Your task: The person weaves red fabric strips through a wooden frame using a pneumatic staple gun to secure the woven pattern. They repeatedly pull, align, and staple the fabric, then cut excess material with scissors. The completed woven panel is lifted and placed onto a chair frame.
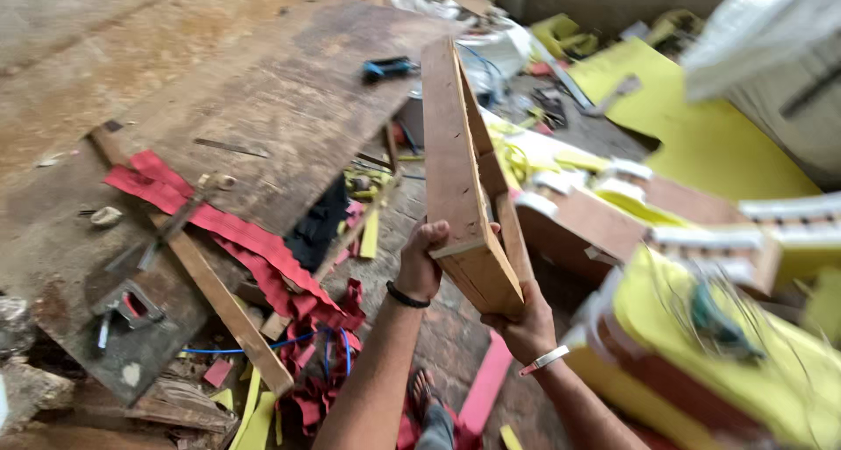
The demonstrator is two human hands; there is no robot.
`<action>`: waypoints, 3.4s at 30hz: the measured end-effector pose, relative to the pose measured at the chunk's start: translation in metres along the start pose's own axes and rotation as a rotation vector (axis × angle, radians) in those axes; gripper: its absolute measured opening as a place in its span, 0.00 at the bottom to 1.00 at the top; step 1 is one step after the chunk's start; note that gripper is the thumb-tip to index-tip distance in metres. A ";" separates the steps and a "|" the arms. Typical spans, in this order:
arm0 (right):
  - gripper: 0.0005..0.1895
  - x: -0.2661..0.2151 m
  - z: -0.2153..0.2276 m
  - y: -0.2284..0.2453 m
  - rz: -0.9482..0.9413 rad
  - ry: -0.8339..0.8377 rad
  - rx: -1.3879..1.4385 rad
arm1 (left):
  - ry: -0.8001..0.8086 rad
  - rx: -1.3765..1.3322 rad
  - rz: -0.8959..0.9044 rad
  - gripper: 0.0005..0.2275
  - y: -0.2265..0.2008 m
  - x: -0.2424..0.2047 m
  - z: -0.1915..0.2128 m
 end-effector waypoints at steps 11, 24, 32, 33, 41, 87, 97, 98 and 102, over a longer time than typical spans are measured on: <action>0.36 0.316 -0.106 0.143 0.645 0.269 -0.527 | -0.329 -0.024 -0.377 0.34 -0.148 0.031 0.223; 0.29 0.593 -0.225 0.126 0.777 0.693 -0.651 | -0.963 -0.126 -0.449 0.24 -0.086 0.038 0.463; 0.25 0.728 -0.261 0.103 0.810 0.814 -0.711 | -1.657 0.129 -0.099 0.28 -0.068 0.054 0.564; 0.25 0.742 -0.267 0.104 0.828 0.832 -0.700 | -1.653 0.155 -0.082 0.28 -0.070 0.059 0.579; 0.18 0.814 -0.372 0.083 0.864 0.989 -0.716 | -1.793 0.055 -0.084 0.27 -0.076 0.015 0.695; 0.28 1.364 -0.308 0.039 0.744 0.728 -0.846 | -1.365 1.017 1.355 0.37 0.023 0.444 0.829; 0.53 1.087 -0.392 0.133 1.440 1.365 -1.472 | -1.073 0.814 2.026 0.44 -0.017 0.258 0.658; 0.52 1.073 -0.393 0.137 1.453 1.361 -1.451 | -1.094 0.947 2.043 0.41 -0.026 0.240 0.652; 0.57 1.041 -0.401 0.141 1.275 1.372 -1.313 | -1.507 1.261 1.899 0.25 -0.028 0.185 0.650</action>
Point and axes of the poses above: each hand's wrist, its own x-axis towards the middle knuckle, its own z-axis out of the back of the hand, y = z × x, the point moved 10 cm from there along x, towards the middle knuckle, and after that the axes turned 13 degrees about y, right-handed, at the moved point
